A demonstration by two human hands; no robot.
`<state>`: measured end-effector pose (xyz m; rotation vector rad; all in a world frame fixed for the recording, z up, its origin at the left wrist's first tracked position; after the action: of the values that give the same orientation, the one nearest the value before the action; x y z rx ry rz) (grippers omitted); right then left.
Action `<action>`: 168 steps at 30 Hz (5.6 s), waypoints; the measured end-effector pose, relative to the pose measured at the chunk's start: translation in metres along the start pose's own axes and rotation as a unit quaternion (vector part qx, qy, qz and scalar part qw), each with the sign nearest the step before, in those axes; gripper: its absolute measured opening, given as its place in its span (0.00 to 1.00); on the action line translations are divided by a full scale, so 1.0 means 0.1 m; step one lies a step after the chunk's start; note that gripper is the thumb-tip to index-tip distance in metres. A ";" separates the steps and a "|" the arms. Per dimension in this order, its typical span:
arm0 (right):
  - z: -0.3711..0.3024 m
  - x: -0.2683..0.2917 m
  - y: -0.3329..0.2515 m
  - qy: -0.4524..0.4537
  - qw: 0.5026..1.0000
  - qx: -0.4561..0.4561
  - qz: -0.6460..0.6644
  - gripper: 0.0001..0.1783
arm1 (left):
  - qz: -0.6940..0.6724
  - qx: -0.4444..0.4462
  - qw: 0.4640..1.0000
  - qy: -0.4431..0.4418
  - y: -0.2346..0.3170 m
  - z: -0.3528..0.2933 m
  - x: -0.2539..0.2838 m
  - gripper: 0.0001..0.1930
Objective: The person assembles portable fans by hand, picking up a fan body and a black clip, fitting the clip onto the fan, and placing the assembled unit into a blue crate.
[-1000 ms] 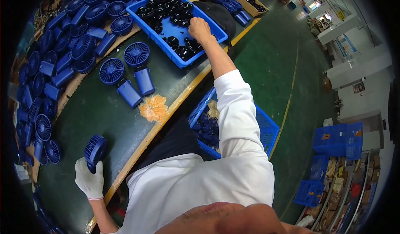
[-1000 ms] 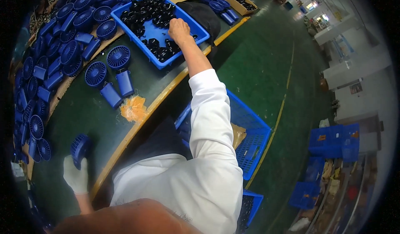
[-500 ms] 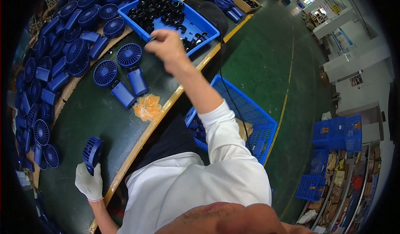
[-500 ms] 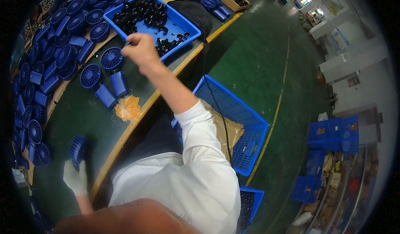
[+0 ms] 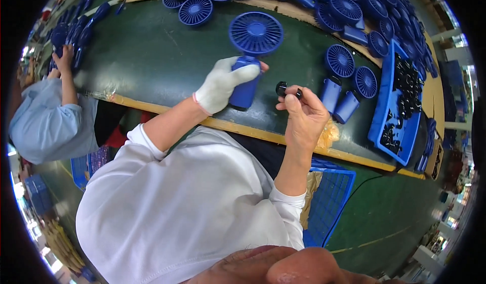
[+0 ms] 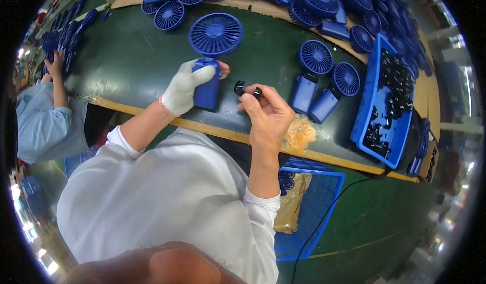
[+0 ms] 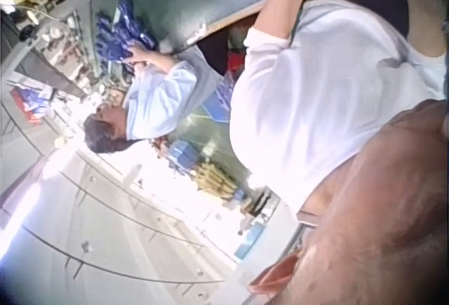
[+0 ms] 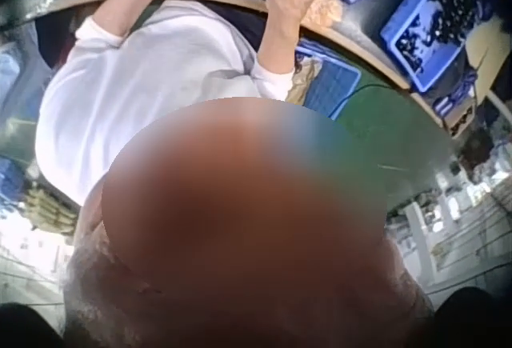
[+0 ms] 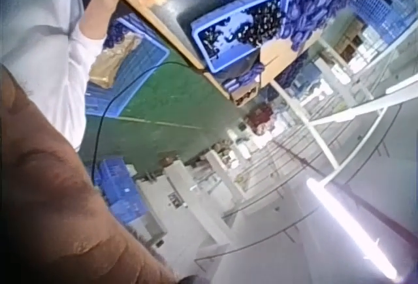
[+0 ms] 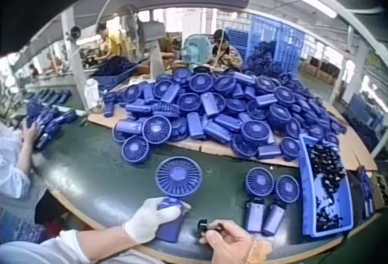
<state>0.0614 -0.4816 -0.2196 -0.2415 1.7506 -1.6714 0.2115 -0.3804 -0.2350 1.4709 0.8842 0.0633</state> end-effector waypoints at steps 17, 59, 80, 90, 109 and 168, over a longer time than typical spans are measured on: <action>0.02 -0.21 0.54 0.011 0.998 -0.064 0.010 0.18 | 0.355 -0.047 0.933 -0.039 0.04 0.05 -0.17 0.20; 0.88 2.34 -1.61 0.327 0.537 0.185 -0.756 0.17 | 0.728 -0.307 0.594 -0.151 0.56 -0.65 0.00 0.36; 0.73 2.66 -1.46 0.214 0.889 0.106 -0.390 0.14 | 0.708 -0.175 0.646 -0.225 0.29 -0.15 -0.16 0.18; -0.29 0.64 0.02 -0.033 0.996 0.019 -0.081 0.09 | 0.727 -0.248 0.637 -0.070 0.34 -0.13 -0.17 0.21; -0.22 -0.38 -0.04 -0.090 0.982 0.075 -0.150 0.10 | 0.033 -0.014 0.999 0.008 0.11 -0.07 0.03 0.20; 0.68 1.33 -0.53 0.259 0.811 0.073 -0.520 0.37 | 0.119 -0.088 0.963 -0.225 -0.71 0.92 -0.94 0.18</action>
<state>-0.0146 -0.6206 -0.2120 -0.8638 1.9939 -2.8562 0.1630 -0.5187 -0.2651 1.3433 0.3216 -0.0142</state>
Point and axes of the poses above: each hand's wrist, its own z-axis towards the middle knuckle, its own x-axis out of the back of the hand, y = z × x, the point moved 8 cm from there along z, towards the middle knuckle, and after that the axes turned 11 degrees about -z, right-handed, at the moved point
